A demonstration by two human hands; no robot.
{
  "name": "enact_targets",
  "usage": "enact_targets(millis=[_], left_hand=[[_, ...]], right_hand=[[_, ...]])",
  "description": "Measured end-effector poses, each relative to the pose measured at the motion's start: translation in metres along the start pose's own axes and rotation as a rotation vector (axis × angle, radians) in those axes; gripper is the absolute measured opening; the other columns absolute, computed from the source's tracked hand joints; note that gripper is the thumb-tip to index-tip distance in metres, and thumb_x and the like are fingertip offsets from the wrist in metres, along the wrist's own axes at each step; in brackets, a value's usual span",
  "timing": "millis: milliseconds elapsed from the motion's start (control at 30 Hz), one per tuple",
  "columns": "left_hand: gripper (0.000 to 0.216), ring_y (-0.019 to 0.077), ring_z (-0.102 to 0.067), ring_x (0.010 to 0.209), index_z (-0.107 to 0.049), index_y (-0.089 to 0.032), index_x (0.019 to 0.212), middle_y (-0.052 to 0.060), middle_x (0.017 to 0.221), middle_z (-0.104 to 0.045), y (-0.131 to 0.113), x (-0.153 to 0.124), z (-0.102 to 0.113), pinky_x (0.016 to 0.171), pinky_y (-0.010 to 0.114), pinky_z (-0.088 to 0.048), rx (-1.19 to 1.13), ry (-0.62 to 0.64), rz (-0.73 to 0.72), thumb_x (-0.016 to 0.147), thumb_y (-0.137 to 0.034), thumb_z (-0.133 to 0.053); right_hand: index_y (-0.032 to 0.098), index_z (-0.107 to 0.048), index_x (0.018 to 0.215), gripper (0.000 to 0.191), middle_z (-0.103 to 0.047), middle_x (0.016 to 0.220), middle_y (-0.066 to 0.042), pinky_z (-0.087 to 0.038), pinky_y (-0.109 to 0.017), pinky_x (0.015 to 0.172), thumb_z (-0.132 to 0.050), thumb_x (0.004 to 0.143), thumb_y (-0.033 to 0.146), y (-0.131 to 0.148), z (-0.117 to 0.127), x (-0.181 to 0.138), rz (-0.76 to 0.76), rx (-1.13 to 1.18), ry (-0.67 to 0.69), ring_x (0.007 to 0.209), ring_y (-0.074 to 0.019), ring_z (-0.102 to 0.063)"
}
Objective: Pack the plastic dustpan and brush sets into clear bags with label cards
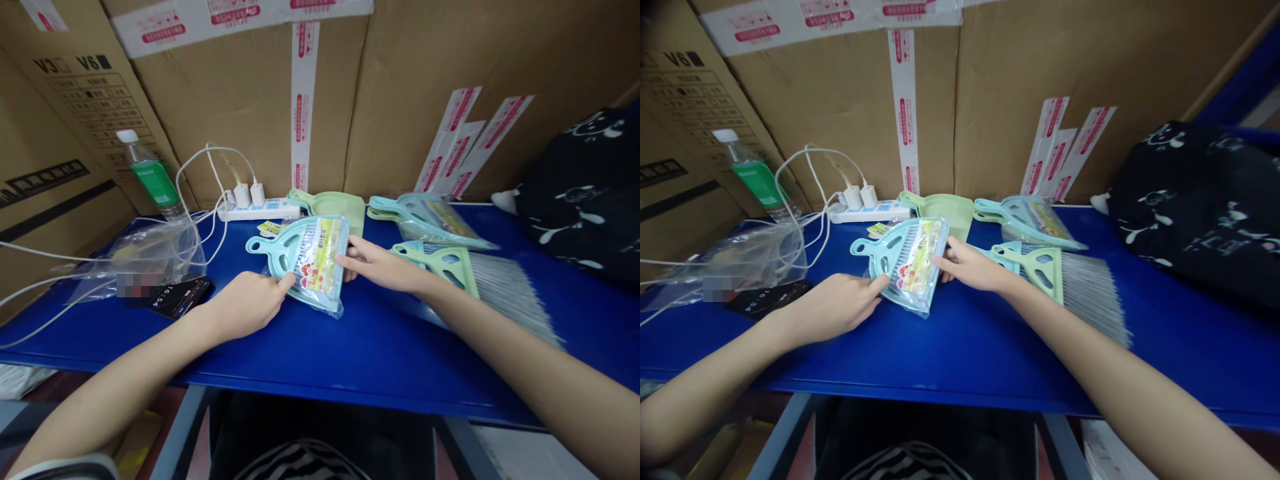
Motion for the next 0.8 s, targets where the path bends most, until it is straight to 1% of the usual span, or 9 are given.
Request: enact_targets(millis=[200,433,600,800], left_hand=[[0.021,0.0227,-0.067,0.063,-0.046,-0.013,0.11,0.005,0.073,-0.067,-0.0003,-0.0001,0.0002,0.054,0.031,-0.047,0.002,0.009,0.006,0.094,-0.015,-0.033],[0.022,0.0209,-0.067,0.063,-0.046,-0.013,0.111,0.005,0.072,-0.067,-0.0005,-0.0008,0.0015,0.055,0.029,-0.046,0.011,-0.006,0.009,0.093,-0.015,-0.033],[0.023,0.0229,-0.067,0.063,-0.047,-0.012,0.11,0.006,0.072,-0.067,-0.0008,-0.0006,0.0014,0.055,0.032,-0.047,-0.005,0.017,0.012,0.093,-0.014,-0.031],[0.023,0.0239,-0.067,0.064,-0.047,-0.012,0.11,0.007,0.074,-0.067,-0.0007,-0.0009,0.0026,0.055,0.033,-0.048,-0.004,0.028,0.017,0.093,-0.014,-0.032]], right_hand=[[0.018,-0.045,0.112,0.029,-0.062,0.078,-0.002,-0.058,-0.036,0.071,-0.051,0.089,0.035,0.0012,0.0006,-0.0007,0.031,-0.003,0.013,0.073,-0.0181,-0.064],[0.019,-0.045,0.112,0.028,-0.062,0.078,-0.002,-0.058,-0.038,0.072,-0.05,0.09,0.035,0.0004,0.0006,-0.0012,0.031,-0.013,0.011,0.072,-0.0183,-0.064],[0.02,-0.045,0.11,0.026,-0.061,0.077,-0.001,-0.058,-0.039,0.073,-0.05,0.09,0.035,0.0013,0.0004,-0.0012,0.046,-0.017,0.017,0.073,-0.0186,-0.064],[0.019,-0.045,0.109,0.026,-0.061,0.077,-0.001,-0.058,-0.039,0.073,-0.05,0.09,0.035,0.0016,-0.0002,0.0,0.027,-0.019,0.008,0.072,-0.0182,-0.064]])
Point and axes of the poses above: each hand's wrist, its own x-axis towards the middle knuckle, its own z-axis out of the back of the hand, y = z × x, the point moved 4 cm from there along x, towards the middle knuckle
